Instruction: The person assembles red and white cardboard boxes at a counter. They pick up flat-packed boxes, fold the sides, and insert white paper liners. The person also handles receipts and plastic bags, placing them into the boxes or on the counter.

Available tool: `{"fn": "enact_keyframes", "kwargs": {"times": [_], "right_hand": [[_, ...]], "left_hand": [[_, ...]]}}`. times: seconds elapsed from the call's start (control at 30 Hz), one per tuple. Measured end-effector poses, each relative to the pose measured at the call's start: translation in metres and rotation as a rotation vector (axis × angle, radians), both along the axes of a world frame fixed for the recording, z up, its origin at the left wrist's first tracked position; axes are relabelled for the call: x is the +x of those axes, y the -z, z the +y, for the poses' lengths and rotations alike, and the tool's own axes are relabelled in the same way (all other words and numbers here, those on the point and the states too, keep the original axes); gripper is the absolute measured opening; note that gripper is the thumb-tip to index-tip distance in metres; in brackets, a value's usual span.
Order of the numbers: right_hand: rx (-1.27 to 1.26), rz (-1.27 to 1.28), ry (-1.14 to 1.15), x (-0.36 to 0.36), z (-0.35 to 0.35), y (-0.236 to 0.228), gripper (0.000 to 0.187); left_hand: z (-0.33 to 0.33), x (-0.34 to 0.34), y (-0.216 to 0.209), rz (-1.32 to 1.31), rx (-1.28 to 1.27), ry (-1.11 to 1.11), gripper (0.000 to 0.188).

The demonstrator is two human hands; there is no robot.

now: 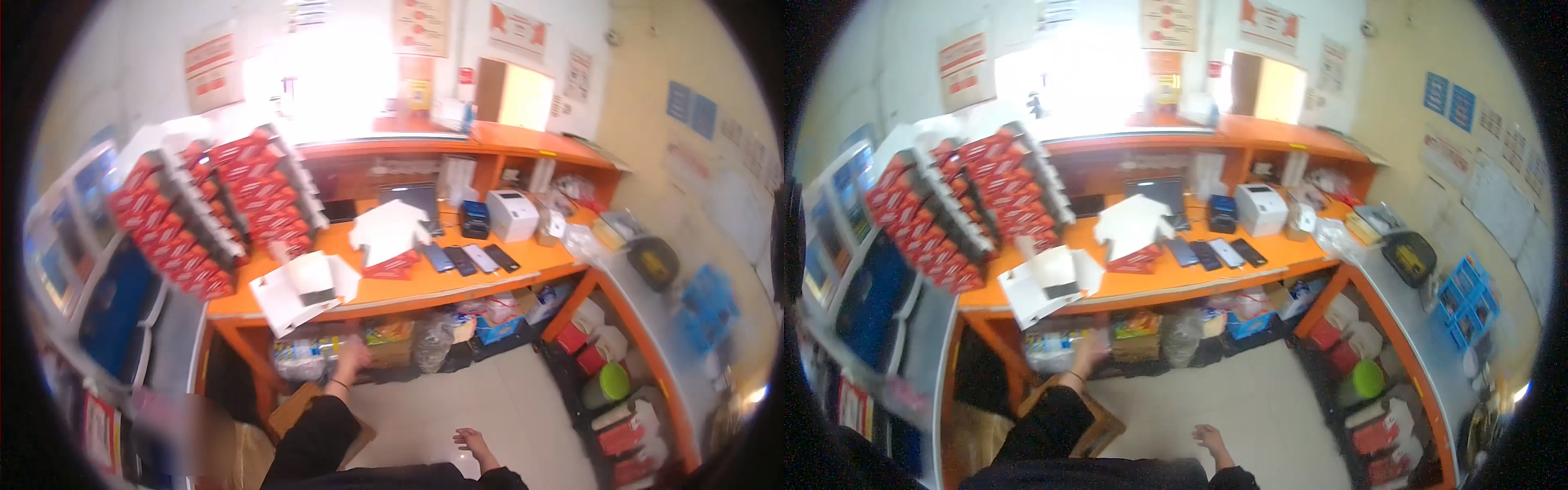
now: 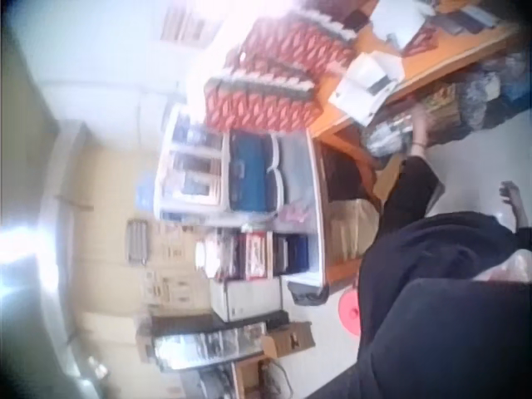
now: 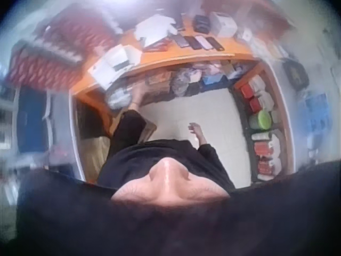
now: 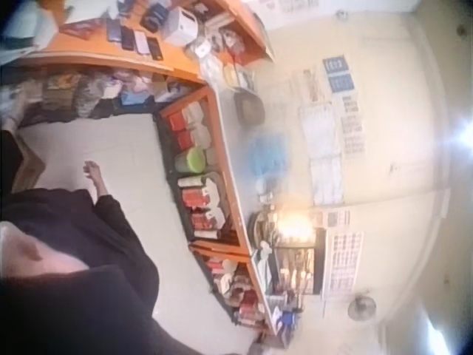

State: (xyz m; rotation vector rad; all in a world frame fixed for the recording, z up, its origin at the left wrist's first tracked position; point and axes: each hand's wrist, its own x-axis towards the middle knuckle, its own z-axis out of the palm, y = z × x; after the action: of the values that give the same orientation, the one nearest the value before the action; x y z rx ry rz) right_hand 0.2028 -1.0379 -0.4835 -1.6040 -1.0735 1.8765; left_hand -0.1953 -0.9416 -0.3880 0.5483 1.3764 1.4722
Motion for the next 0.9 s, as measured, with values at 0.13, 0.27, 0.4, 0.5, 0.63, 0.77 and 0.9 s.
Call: {"fn": "enact_keyframes", "kwargs": {"times": [0.13, 0.27, 0.4, 0.5, 0.63, 0.77, 0.9], "right_hand": [[-0.119, 0.030, 0.007, 0.028, 0.072, 0.022, 0.029], [-0.275, 0.145, 0.034, 0.060, 0.150, 0.033, 0.032], [-0.195, 0.056, -0.144, 0.051, 0.243, 0.015, 0.034], [-0.119, 0.216, -0.268, 0.037, 0.317, -0.013, 0.037], [-0.052, 0.486, -0.446, -0.021, 0.382, -0.100, 0.038], [0.017, 0.689, -0.655, -0.081, 0.418, -0.194, 0.042], [0.283, 0.565, -0.715, -0.139, 0.418, -0.245, 0.045]], "left_hand": [[0.089, -0.138, 0.004, -0.293, 0.157, -0.600, 0.032], [0.148, -0.198, 0.024, -0.362, 0.253, -0.474, 0.042], [0.135, -0.224, 0.052, -0.296, 0.023, -0.476, 0.039], [0.128, -0.219, 0.062, -0.191, -0.026, -0.558, 0.029], [0.114, -0.192, 0.024, 0.713, -0.167, -0.715, 0.030], [0.100, -0.130, -0.068, 0.904, -0.157, -1.019, 0.031], [0.059, -0.102, -0.087, 1.444, -0.510, -0.580, 0.024]]}}
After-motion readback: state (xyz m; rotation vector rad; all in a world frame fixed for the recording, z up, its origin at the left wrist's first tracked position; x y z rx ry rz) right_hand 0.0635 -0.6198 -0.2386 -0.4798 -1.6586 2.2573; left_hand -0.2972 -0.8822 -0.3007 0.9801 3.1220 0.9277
